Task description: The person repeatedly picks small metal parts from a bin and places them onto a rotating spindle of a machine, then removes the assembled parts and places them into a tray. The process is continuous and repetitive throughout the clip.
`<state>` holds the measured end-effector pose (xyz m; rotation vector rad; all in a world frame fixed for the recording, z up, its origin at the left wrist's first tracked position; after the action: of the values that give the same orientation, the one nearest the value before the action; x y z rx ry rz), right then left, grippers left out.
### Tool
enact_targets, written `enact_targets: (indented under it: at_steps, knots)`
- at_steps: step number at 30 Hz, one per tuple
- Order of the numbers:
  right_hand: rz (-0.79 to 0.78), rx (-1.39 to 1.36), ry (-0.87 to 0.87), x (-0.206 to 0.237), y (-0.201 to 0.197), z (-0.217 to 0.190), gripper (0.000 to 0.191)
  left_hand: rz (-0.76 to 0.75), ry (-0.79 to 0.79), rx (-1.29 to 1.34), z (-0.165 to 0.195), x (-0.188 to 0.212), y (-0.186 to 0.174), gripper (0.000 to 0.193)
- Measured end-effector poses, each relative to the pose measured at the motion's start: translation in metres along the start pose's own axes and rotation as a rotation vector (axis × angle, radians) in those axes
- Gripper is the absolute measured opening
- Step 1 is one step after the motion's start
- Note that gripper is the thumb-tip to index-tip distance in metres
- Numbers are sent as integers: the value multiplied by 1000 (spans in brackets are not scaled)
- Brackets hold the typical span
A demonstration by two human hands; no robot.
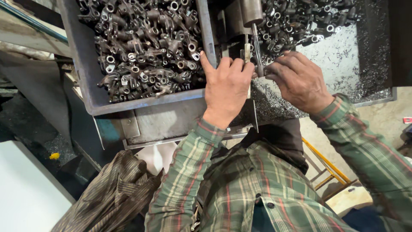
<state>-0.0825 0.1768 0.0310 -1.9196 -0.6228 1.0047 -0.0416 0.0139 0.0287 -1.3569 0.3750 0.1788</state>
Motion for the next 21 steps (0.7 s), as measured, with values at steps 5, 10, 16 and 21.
enact_targets:
  at_steps: [5, 10, 16, 21]
  knots:
    - [7, -15, 3, -5, 1, 6, 26, 14, -22, 5, 0, 0, 2, 7]
    - [53, -18, -8, -5, 1, 6, 27, 26, -24, 24, -1, 0, 4, 11]
    - [76, -46, 19, 1, 10, 11, 29, 17, -16, 23, -1, -1, 4, 10]
    - [112, -117, 40, 5, 21, 19, 28, 47, -11, 44, -2, 0, 2, 16]
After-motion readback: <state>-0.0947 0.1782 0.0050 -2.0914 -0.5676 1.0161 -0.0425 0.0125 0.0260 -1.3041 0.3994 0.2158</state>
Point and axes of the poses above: each hand's wrist, its own x-axis away from the middle knuckle, its own y-axis out of the palm, z = x × y, the point moved 5 cm from there along -x, towards the middle knuckle, and after that the axes turned 1 degree about -x, right-handed, at the moved point
